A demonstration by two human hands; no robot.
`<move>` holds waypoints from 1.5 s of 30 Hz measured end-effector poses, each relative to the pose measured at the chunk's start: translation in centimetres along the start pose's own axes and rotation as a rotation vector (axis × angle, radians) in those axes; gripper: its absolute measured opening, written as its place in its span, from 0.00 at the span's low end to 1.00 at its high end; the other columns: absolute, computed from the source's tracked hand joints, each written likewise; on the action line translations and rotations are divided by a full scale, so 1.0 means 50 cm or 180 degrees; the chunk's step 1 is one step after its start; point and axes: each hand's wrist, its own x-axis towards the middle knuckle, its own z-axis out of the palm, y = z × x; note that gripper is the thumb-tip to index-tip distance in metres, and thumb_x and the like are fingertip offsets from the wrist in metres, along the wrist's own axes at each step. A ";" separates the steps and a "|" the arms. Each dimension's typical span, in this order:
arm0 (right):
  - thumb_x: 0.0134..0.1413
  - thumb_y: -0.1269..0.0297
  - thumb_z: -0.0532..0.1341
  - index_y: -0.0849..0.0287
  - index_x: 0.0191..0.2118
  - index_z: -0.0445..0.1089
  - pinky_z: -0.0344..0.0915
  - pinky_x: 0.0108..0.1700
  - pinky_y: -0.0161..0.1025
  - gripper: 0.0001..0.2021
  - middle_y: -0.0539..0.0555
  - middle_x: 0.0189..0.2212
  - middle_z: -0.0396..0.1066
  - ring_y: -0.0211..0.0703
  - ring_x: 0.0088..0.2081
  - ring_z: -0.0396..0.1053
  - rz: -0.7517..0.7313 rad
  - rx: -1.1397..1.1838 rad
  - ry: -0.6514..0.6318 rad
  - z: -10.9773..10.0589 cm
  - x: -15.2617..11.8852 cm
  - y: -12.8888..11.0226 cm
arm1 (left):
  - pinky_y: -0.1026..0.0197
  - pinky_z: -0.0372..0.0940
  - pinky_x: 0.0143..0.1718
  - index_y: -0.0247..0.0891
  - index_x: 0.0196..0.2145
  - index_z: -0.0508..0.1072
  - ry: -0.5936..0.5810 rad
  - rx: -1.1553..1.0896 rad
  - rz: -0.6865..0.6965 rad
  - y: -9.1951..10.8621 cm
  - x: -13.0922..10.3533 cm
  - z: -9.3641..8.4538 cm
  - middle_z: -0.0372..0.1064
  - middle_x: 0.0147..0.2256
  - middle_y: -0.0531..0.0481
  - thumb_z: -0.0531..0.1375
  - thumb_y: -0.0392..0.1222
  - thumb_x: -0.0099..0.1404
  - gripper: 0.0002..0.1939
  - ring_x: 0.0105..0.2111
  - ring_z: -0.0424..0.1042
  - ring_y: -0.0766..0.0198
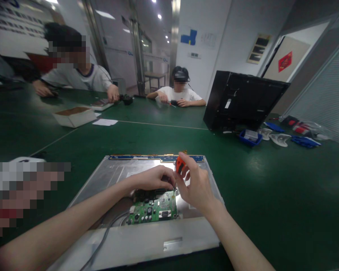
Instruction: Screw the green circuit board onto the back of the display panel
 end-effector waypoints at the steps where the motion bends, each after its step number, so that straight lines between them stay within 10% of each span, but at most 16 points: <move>1: 0.61 0.69 0.59 0.52 0.65 0.49 0.69 0.22 0.34 0.29 0.47 0.29 0.68 0.36 0.22 0.68 0.0003 -0.0016 0.0009 0.000 0.000 0.001 | 0.66 0.63 0.33 0.35 0.30 0.79 0.0002 0.0013 -0.0009 0.000 0.000 0.000 0.73 0.27 0.53 0.65 0.30 0.57 0.03 0.29 0.70 0.66; 45: 0.61 0.68 0.58 0.52 0.64 0.49 0.68 0.23 0.34 0.29 0.46 0.28 0.66 0.36 0.21 0.67 0.0082 -0.0061 -0.0016 0.001 0.002 -0.002 | 0.64 0.64 0.36 0.34 0.34 0.78 -0.0088 -0.0052 -0.0015 -0.001 0.000 0.001 0.75 0.30 0.51 0.63 0.30 0.58 0.06 0.31 0.72 0.64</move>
